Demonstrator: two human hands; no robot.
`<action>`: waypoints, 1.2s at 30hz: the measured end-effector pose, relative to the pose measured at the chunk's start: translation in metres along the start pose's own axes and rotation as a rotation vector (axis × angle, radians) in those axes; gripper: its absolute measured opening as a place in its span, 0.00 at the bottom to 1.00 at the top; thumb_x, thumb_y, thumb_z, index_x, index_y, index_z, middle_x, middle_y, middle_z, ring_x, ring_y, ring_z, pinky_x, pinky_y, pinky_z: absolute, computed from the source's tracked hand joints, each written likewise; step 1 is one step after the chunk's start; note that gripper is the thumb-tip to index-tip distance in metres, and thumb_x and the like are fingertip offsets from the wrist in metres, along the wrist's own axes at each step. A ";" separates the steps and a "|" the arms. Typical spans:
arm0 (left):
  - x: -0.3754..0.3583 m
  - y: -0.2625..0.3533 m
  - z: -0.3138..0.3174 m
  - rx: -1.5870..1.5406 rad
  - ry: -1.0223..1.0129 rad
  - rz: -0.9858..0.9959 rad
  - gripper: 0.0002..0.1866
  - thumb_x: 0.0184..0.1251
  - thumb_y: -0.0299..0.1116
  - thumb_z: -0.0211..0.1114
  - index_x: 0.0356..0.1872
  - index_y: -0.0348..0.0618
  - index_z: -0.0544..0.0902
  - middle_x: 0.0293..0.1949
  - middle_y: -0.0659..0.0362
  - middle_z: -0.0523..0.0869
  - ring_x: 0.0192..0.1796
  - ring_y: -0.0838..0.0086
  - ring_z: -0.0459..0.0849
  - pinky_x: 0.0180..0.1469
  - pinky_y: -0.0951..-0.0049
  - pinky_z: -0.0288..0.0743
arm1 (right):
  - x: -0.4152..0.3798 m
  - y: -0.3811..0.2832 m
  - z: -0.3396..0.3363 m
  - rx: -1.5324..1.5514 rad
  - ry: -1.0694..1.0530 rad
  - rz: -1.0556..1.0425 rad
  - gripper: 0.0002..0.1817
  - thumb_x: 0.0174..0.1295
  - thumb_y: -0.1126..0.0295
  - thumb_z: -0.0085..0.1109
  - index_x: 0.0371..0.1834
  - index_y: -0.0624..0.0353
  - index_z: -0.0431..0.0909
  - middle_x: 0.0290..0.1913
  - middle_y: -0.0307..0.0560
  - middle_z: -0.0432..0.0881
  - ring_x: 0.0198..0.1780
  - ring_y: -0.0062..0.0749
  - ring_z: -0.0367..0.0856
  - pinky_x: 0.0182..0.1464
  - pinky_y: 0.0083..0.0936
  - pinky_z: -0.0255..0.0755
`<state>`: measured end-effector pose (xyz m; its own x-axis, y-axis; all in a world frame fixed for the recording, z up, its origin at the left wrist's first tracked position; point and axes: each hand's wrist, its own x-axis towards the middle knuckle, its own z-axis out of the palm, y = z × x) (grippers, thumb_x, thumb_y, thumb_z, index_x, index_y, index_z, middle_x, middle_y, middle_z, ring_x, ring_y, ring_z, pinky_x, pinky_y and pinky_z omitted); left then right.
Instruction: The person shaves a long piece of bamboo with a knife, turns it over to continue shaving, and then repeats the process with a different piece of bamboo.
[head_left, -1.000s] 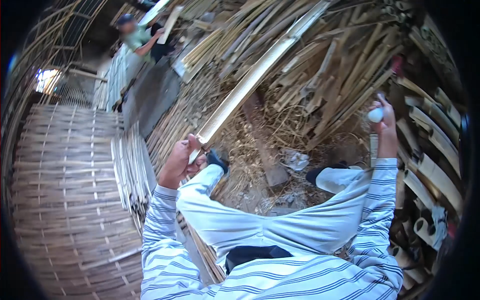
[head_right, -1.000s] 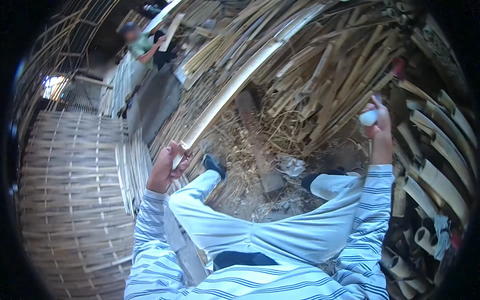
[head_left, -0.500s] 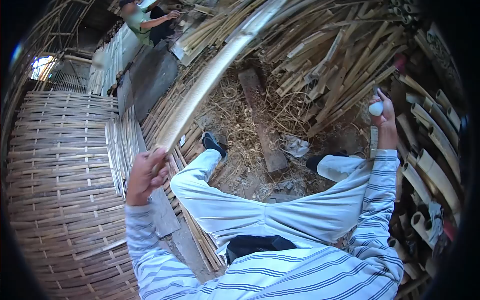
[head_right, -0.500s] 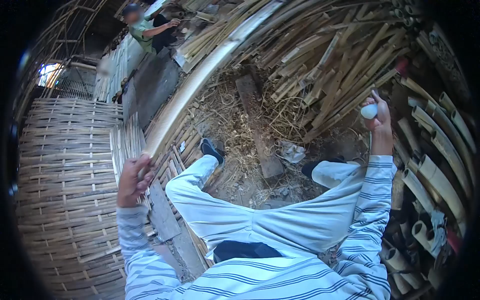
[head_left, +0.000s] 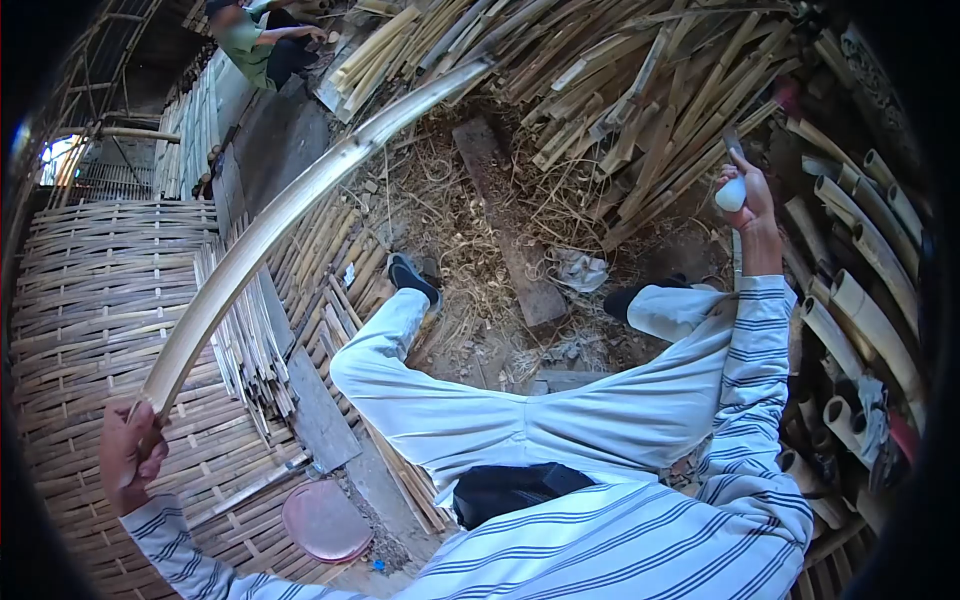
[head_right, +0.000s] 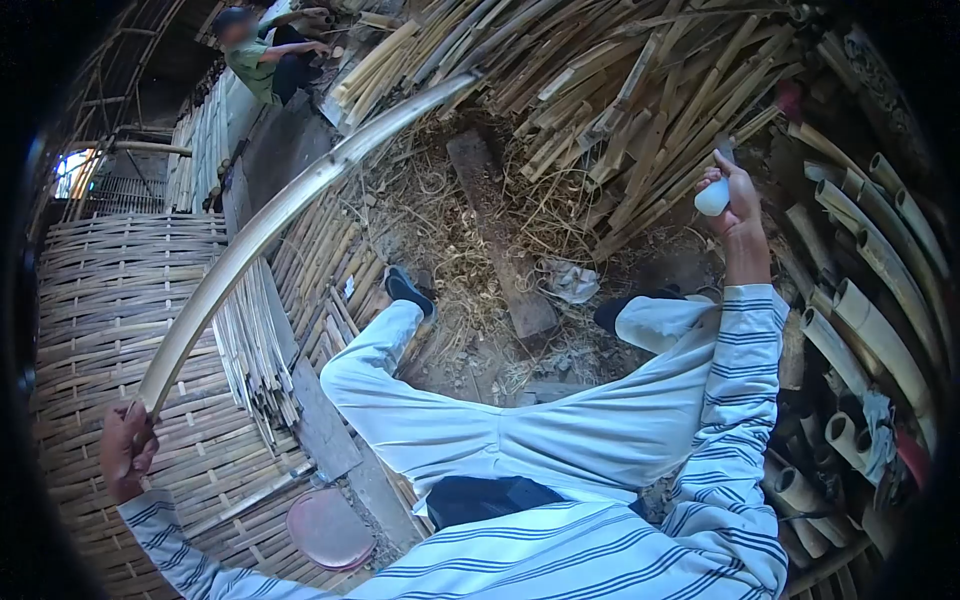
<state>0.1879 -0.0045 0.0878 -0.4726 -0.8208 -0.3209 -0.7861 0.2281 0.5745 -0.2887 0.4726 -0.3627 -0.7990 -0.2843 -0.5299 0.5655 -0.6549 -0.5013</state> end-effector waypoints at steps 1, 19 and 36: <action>0.001 0.000 -0.006 0.018 0.026 -0.018 0.22 0.62 0.46 0.66 0.30 0.35 0.71 0.14 0.60 0.69 0.09 0.84 0.63 0.07 0.85 0.50 | 0.001 0.001 0.000 -0.006 -0.001 0.006 0.09 0.68 0.68 0.52 0.30 0.54 0.65 0.20 0.33 0.68 0.19 0.16 0.68 0.24 0.17 0.71; -0.011 0.046 -0.105 0.270 0.152 0.008 0.23 0.59 0.43 0.69 0.40 0.43 0.64 0.23 0.55 0.74 0.08 0.78 0.67 0.04 0.81 0.53 | 0.009 0.015 -0.004 -0.034 0.044 0.033 0.08 0.67 0.68 0.52 0.32 0.54 0.65 0.20 0.33 0.68 0.19 0.16 0.69 0.23 0.17 0.74; 0.047 0.122 -0.016 0.350 -0.036 0.218 0.16 0.60 0.33 0.65 0.47 0.38 0.75 0.26 0.56 0.79 0.16 0.79 0.76 0.06 0.84 0.62 | -0.001 0.019 0.004 -0.044 0.014 0.045 0.06 0.69 0.68 0.49 0.38 0.54 0.63 0.19 0.32 0.68 0.18 0.15 0.69 0.23 0.17 0.74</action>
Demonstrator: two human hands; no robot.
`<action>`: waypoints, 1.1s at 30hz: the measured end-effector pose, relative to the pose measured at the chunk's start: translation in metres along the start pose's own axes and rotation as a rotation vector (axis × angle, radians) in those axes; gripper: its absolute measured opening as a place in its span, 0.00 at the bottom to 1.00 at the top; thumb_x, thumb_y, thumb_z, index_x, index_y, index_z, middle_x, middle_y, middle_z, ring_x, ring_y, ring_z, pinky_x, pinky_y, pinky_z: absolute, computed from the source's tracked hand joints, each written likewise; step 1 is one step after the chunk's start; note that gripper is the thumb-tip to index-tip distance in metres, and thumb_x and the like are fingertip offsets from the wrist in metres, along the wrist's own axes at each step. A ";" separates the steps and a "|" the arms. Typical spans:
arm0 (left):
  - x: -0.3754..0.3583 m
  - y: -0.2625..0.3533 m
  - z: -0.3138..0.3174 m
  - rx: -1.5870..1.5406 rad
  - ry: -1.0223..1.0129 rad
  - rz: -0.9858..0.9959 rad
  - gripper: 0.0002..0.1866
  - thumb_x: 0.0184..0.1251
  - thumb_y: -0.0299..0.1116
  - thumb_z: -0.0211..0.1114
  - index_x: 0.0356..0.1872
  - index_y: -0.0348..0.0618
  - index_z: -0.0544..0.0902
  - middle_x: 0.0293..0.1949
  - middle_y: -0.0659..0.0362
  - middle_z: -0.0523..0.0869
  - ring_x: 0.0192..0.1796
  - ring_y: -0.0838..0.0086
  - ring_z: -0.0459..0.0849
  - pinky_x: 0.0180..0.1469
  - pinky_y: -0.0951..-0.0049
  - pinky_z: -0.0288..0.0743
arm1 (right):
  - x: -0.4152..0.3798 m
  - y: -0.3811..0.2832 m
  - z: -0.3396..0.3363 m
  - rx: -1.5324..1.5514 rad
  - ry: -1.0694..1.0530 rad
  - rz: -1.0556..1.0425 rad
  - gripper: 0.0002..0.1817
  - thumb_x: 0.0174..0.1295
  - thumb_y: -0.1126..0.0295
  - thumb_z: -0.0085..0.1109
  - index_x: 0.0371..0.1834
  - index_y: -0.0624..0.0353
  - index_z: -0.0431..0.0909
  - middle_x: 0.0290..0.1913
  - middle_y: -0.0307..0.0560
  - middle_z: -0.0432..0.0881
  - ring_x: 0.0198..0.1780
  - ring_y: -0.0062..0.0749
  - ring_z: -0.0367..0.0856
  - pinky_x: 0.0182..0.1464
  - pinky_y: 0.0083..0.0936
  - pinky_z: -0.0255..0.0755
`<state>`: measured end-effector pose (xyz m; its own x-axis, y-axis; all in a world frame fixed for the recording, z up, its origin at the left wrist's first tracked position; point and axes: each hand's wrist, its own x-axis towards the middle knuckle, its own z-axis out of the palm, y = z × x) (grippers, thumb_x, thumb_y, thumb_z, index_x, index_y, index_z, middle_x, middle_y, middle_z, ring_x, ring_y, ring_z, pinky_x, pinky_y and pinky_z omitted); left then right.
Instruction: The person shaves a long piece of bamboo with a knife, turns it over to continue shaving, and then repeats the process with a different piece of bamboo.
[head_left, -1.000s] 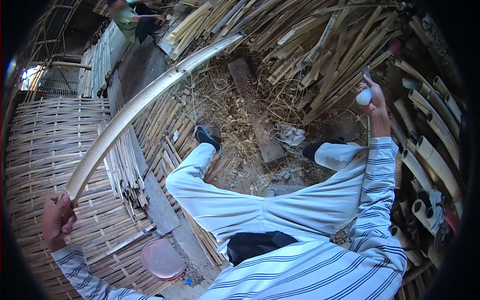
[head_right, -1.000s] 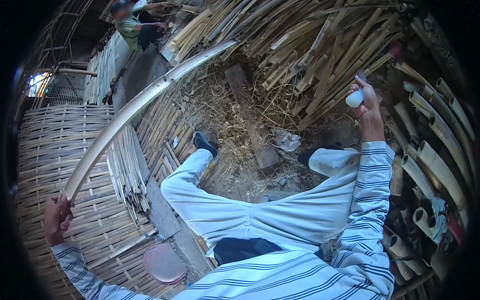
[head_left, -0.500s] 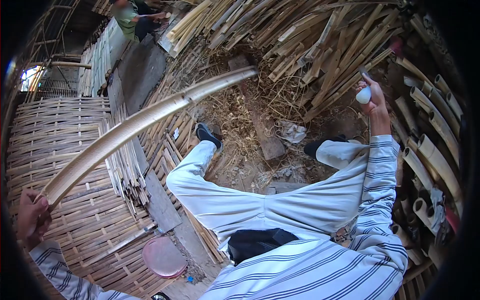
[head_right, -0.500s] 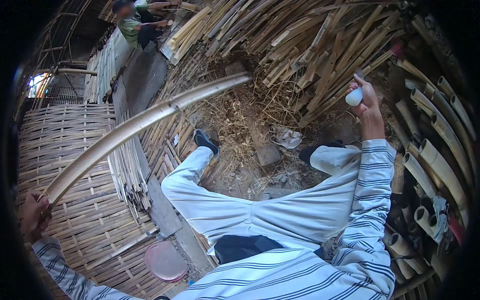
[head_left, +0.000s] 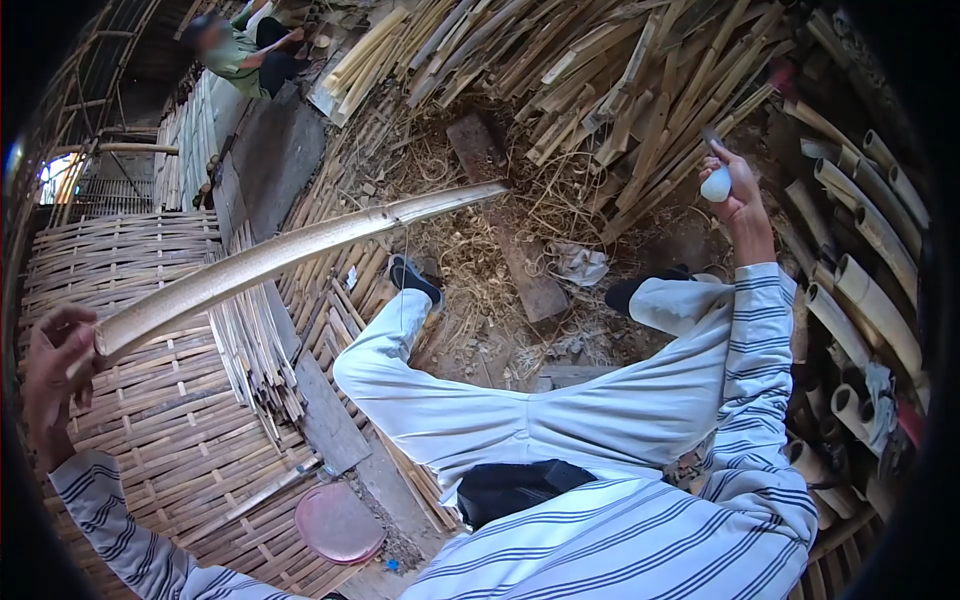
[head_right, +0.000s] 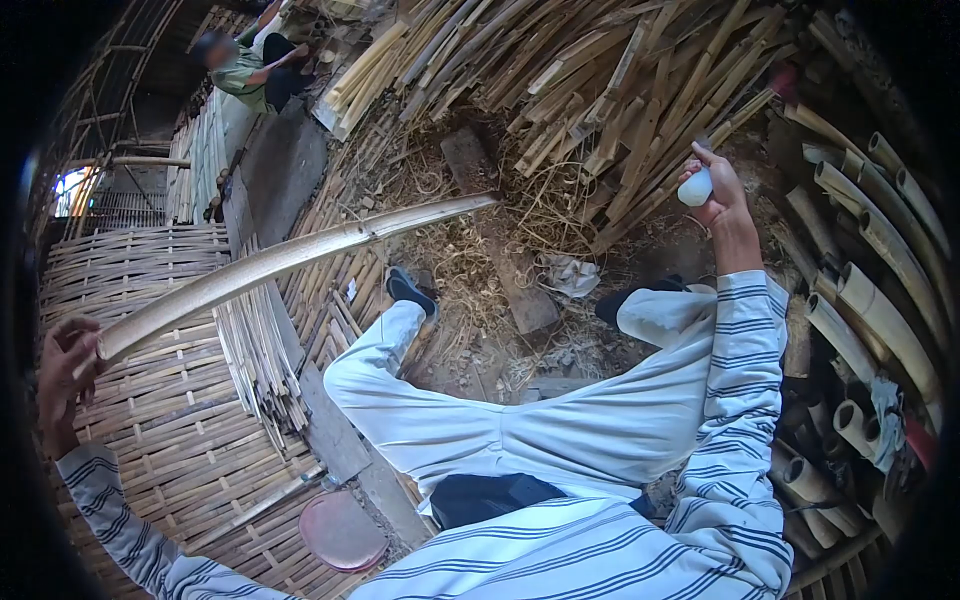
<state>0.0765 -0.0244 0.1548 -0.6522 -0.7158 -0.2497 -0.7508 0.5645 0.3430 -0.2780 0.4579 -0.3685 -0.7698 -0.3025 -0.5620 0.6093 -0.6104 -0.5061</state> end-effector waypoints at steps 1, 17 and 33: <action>-0.001 0.009 0.000 -0.001 0.024 -0.010 0.15 0.65 0.38 0.60 0.46 0.39 0.76 0.33 0.56 0.81 0.23 0.83 0.78 0.10 0.87 0.65 | 0.000 -0.001 0.000 -0.002 -0.008 0.003 0.07 0.69 0.68 0.49 0.37 0.54 0.62 0.19 0.32 0.68 0.19 0.16 0.69 0.23 0.18 0.74; 0.003 -0.032 0.093 -0.364 0.637 0.737 0.24 0.73 0.45 0.46 0.58 0.34 0.71 0.58 0.48 0.75 0.61 0.66 0.73 0.64 0.64 0.66 | 0.004 0.003 0.001 -0.022 0.036 -0.008 0.08 0.67 0.69 0.53 0.33 0.56 0.65 0.20 0.35 0.71 0.17 0.19 0.71 0.21 0.16 0.74; 0.037 0.039 0.105 -0.916 0.984 0.822 0.16 0.68 0.38 0.56 0.46 0.34 0.71 0.24 0.60 0.65 0.30 0.64 0.77 0.47 0.64 0.81 | -0.026 0.027 0.040 -0.600 0.089 -0.245 0.18 0.64 0.51 0.58 0.37 0.53 0.68 0.23 0.32 0.68 0.21 0.17 0.70 0.23 0.17 0.68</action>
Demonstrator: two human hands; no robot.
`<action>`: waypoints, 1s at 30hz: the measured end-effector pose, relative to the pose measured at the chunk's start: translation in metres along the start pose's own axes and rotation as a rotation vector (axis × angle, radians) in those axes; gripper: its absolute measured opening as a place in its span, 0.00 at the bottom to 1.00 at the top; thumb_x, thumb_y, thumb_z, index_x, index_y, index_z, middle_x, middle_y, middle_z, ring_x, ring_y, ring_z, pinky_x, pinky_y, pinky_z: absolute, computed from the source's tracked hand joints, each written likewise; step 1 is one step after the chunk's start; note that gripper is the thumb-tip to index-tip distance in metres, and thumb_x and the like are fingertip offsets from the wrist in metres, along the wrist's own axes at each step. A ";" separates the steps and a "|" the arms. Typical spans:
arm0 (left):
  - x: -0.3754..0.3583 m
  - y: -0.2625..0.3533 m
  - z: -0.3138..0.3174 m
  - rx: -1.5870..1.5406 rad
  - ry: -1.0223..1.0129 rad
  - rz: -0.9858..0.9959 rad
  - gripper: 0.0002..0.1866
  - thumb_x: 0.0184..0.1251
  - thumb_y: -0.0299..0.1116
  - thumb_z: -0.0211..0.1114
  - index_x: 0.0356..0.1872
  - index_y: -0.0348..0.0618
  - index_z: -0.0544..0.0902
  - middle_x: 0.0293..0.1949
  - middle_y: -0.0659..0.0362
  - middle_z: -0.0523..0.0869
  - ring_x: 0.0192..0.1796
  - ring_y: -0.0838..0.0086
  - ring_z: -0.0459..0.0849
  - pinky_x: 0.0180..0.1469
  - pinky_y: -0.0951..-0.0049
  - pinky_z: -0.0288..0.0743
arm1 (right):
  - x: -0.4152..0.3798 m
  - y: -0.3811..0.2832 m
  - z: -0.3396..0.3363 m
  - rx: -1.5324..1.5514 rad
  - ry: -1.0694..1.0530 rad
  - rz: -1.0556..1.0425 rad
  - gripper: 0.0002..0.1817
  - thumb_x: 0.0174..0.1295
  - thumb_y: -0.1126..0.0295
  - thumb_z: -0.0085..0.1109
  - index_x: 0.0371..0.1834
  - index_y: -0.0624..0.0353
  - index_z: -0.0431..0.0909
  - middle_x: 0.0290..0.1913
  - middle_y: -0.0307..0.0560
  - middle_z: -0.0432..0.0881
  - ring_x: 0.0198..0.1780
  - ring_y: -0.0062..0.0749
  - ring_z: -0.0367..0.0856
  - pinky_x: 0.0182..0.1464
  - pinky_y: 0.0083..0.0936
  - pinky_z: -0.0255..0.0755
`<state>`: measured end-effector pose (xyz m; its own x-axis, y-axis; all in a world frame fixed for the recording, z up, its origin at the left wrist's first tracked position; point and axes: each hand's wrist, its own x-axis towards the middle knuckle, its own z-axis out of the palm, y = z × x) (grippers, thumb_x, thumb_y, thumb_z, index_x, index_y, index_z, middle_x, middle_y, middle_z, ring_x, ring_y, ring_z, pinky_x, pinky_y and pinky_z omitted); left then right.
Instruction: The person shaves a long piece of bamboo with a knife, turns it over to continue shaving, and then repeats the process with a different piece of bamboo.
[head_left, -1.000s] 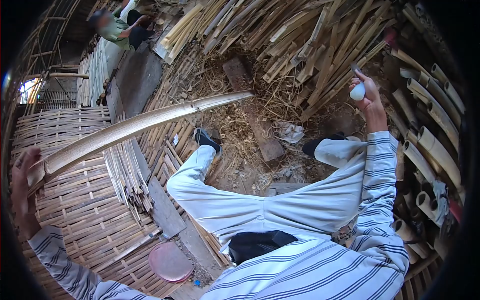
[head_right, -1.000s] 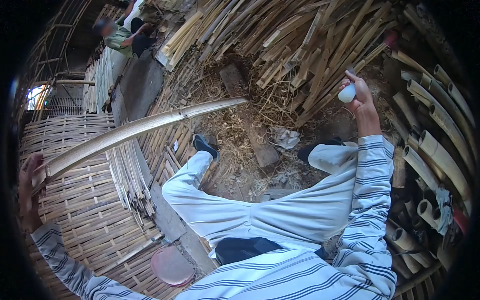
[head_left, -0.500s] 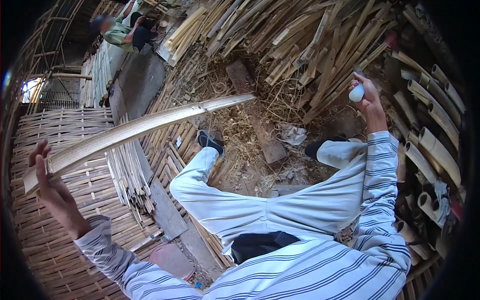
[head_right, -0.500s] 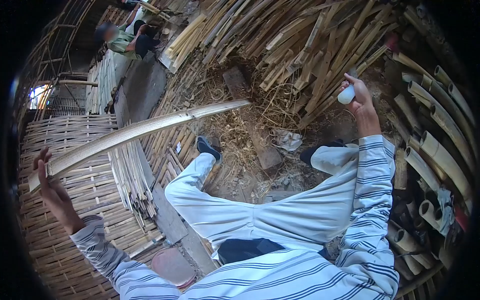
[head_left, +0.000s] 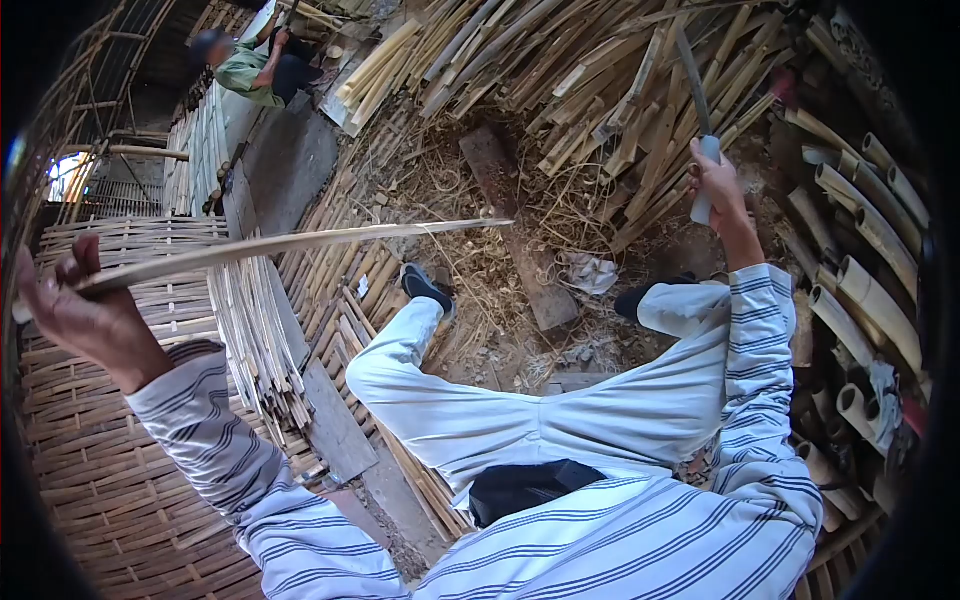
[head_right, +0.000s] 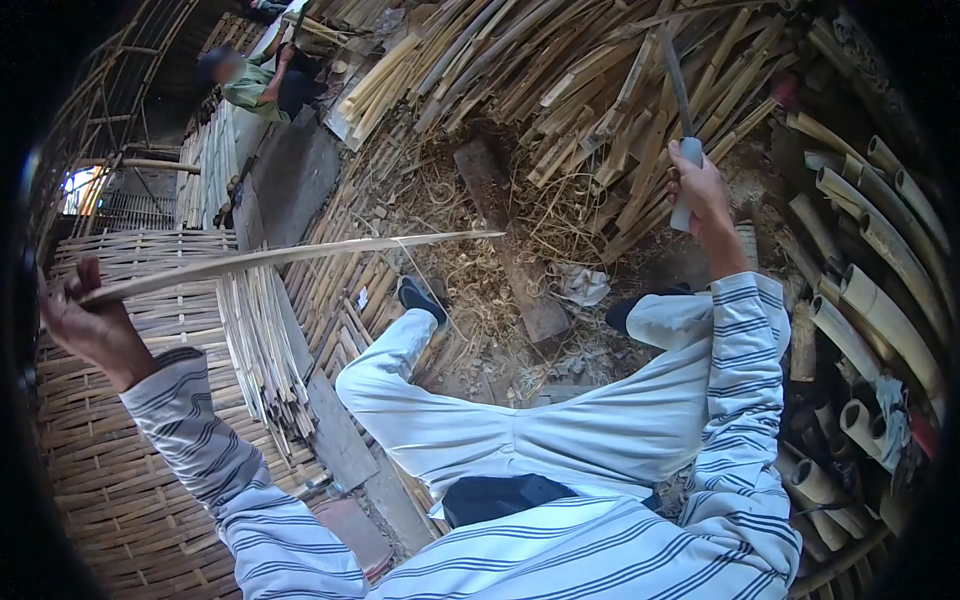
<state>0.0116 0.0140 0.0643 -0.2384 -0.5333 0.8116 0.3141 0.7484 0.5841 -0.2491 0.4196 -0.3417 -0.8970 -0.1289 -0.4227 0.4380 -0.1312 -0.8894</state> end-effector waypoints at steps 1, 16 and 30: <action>-0.003 0.003 0.010 0.028 -0.006 0.007 0.19 0.68 0.39 0.57 0.50 0.34 0.70 0.24 0.59 0.65 0.30 0.63 0.78 0.48 0.64 0.81 | 0.000 0.001 0.001 -0.051 0.005 0.008 0.19 0.63 0.50 0.58 0.39 0.53 0.68 0.23 0.32 0.68 0.21 0.16 0.69 0.22 0.16 0.67; 0.097 -0.029 -0.036 -0.642 -0.886 -0.582 0.25 0.63 0.47 0.58 0.48 0.32 0.72 0.47 0.49 0.79 0.41 0.59 0.75 0.51 0.60 0.68 | -0.012 0.004 0.022 -0.149 0.066 -0.001 0.19 0.65 0.48 0.53 0.34 0.53 0.70 0.22 0.30 0.68 0.18 0.13 0.67 0.19 0.16 0.65; 0.104 -0.017 -0.016 -0.618 -0.874 -0.616 0.21 0.65 0.49 0.53 0.36 0.38 0.76 0.30 0.53 0.72 0.48 0.55 0.73 0.68 0.47 0.52 | -0.005 0.012 0.023 -0.148 0.076 0.014 0.19 0.66 0.48 0.52 0.33 0.54 0.69 0.20 0.30 0.67 0.18 0.14 0.67 0.19 0.16 0.65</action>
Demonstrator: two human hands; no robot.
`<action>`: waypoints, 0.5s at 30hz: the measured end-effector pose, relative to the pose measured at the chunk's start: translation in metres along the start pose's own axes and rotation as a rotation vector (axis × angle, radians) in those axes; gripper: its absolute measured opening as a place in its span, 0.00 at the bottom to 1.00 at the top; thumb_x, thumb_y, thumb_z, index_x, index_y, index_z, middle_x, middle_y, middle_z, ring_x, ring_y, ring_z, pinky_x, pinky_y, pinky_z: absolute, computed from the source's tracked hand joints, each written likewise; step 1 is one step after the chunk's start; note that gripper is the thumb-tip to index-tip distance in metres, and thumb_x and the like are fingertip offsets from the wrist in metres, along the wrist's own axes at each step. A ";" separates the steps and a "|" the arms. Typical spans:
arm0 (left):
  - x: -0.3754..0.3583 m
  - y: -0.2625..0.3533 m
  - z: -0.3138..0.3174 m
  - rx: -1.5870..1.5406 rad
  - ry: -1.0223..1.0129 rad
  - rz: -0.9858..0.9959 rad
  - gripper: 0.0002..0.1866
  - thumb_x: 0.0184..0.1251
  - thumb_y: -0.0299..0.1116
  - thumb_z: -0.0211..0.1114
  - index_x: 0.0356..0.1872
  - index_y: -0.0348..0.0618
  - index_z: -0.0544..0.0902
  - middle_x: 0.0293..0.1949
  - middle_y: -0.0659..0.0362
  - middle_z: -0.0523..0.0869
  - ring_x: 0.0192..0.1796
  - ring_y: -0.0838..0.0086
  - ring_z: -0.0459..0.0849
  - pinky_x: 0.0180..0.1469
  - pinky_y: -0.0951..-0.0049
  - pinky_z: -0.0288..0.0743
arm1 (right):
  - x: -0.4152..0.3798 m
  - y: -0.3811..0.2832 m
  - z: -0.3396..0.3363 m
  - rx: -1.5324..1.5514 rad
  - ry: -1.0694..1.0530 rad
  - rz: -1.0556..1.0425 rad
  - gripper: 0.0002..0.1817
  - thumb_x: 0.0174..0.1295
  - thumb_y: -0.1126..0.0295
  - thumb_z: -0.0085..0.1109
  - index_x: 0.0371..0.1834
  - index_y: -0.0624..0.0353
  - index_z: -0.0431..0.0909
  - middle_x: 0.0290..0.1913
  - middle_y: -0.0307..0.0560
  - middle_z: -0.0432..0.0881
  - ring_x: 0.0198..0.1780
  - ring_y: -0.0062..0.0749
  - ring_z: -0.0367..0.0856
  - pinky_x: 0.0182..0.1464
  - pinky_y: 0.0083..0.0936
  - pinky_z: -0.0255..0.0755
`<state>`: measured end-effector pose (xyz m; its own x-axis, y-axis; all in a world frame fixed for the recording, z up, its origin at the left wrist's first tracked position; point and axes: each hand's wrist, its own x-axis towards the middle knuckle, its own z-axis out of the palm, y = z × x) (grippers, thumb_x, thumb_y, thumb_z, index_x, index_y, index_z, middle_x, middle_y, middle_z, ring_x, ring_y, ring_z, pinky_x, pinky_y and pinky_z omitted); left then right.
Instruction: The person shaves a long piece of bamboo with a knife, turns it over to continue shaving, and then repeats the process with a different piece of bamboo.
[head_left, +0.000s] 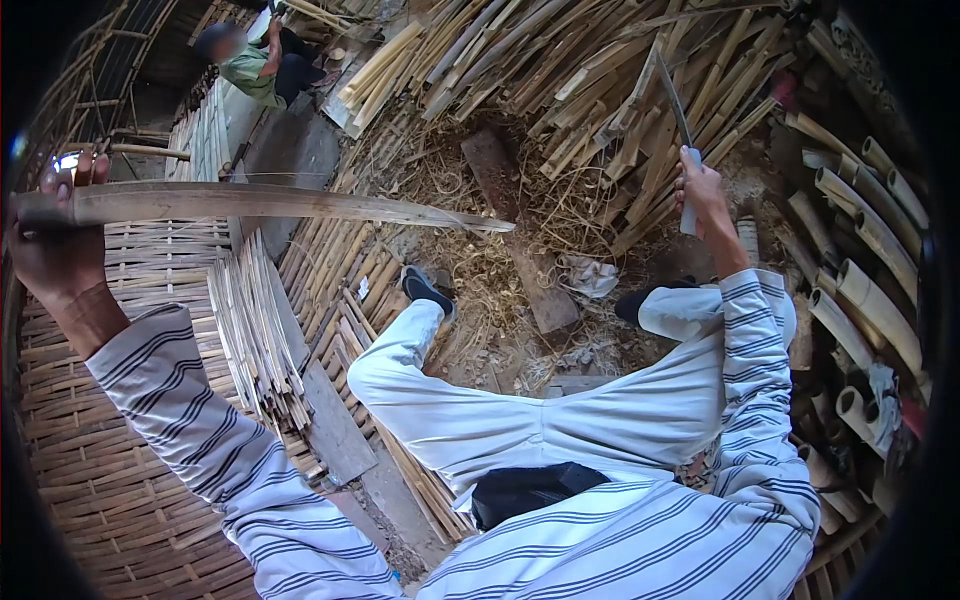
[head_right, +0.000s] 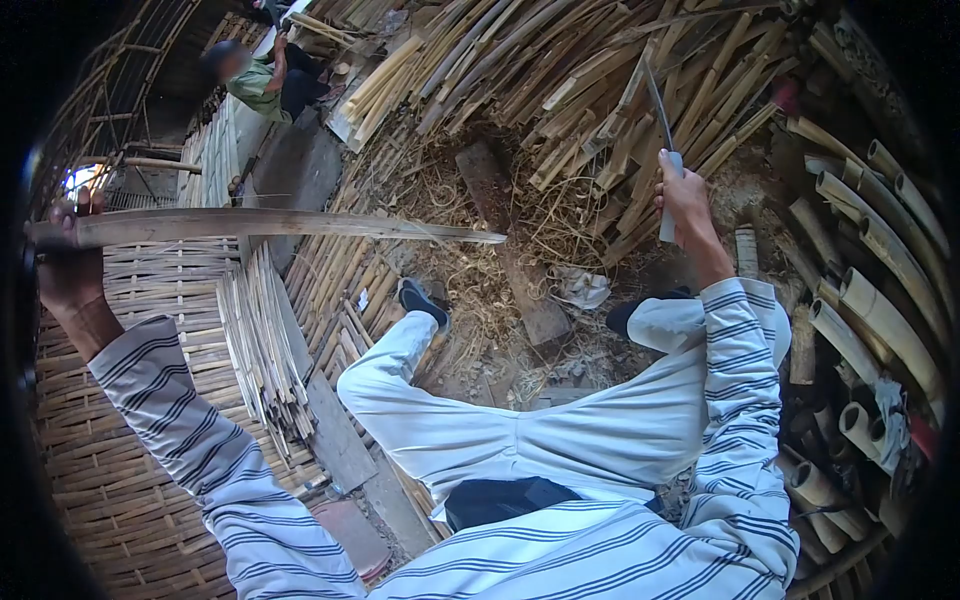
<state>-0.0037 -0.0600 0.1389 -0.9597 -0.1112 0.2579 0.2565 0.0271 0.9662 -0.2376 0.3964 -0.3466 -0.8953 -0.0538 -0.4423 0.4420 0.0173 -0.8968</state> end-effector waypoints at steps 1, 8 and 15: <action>0.002 -0.001 0.001 0.037 0.040 0.037 0.20 0.64 0.49 0.54 0.35 0.38 0.76 0.30 0.53 0.72 0.47 0.56 0.73 0.66 0.48 0.54 | -0.001 -0.001 0.000 0.029 -0.018 0.007 0.20 0.66 0.48 0.52 0.33 0.54 0.69 0.21 0.31 0.68 0.18 0.14 0.68 0.18 0.17 0.65; 0.009 0.007 0.011 0.115 0.161 0.136 0.14 0.53 0.42 0.61 0.28 0.41 0.78 0.30 0.56 0.71 0.37 0.65 0.72 0.51 0.61 0.66 | -0.002 0.002 0.005 0.052 0.007 0.044 0.23 0.66 0.44 0.48 0.33 0.55 0.69 0.22 0.32 0.68 0.17 0.15 0.68 0.18 0.17 0.65; -0.001 -0.019 0.008 0.121 0.304 0.282 0.14 0.54 0.42 0.60 0.26 0.40 0.74 0.23 0.60 0.70 0.30 0.71 0.69 0.44 0.68 0.65 | -0.014 0.003 0.007 -0.153 0.008 -0.161 0.28 0.65 0.40 0.46 0.31 0.57 0.71 0.21 0.33 0.71 0.17 0.17 0.73 0.17 0.17 0.69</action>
<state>-0.0083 -0.0525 0.1207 -0.7721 -0.3698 0.5169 0.4714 0.2123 0.8560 -0.2234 0.3904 -0.3429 -0.9543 -0.0606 -0.2926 0.2800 0.1603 -0.9465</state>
